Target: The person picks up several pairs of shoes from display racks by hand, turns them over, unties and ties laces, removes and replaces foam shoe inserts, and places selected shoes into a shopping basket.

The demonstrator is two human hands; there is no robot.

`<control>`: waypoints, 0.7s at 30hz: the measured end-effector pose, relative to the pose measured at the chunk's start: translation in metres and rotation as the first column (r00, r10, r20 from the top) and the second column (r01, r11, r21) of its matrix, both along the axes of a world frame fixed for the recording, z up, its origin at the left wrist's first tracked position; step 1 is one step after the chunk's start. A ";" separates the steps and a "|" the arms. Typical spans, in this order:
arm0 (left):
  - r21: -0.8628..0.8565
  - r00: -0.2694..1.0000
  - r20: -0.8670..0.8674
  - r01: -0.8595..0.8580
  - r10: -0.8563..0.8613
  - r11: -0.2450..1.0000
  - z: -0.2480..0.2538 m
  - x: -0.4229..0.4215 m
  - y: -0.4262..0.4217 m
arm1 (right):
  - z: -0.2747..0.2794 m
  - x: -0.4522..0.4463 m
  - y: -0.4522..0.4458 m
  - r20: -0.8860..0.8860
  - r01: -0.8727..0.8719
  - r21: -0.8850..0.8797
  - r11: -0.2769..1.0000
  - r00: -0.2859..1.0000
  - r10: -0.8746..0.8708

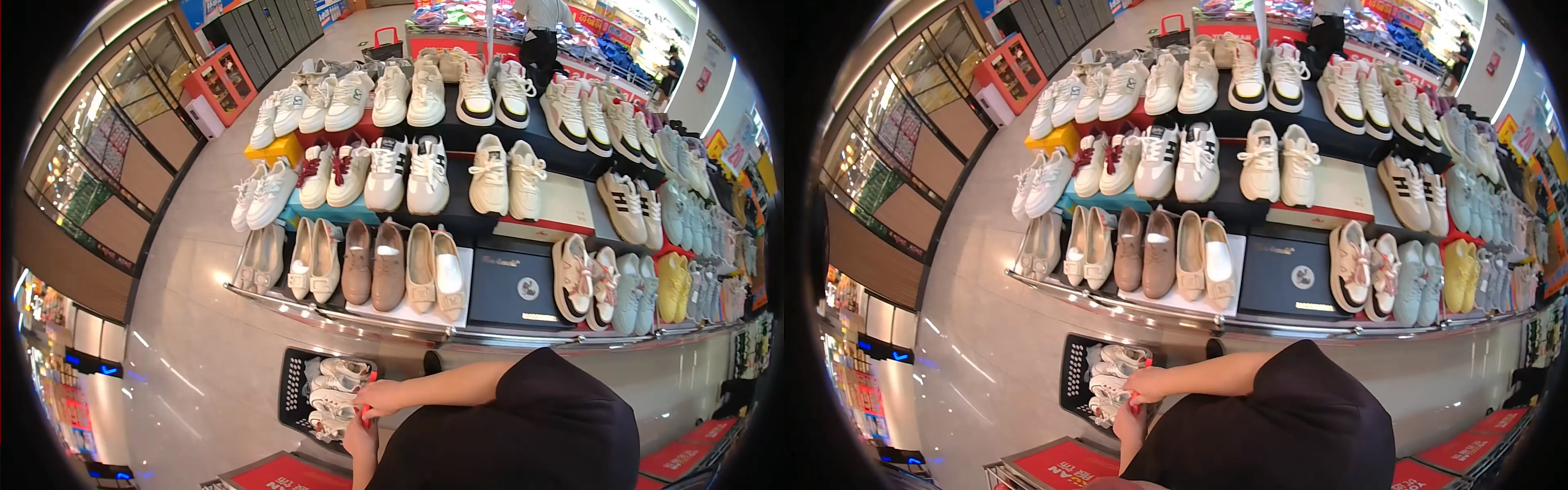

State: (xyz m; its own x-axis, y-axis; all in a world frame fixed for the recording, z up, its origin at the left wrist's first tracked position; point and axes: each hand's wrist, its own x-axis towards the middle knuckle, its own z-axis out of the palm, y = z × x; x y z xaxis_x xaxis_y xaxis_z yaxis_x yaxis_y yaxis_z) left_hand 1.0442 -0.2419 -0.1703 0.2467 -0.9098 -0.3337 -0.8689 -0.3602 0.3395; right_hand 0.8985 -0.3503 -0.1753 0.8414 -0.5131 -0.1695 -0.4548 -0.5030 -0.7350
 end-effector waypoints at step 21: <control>-0.091 0.948 0.244 -0.188 0.205 0.978 -0.006 0.034 -0.086 | 0.221 -0.293 -0.367 0.317 0.550 -0.835 0.022 0.512 -0.798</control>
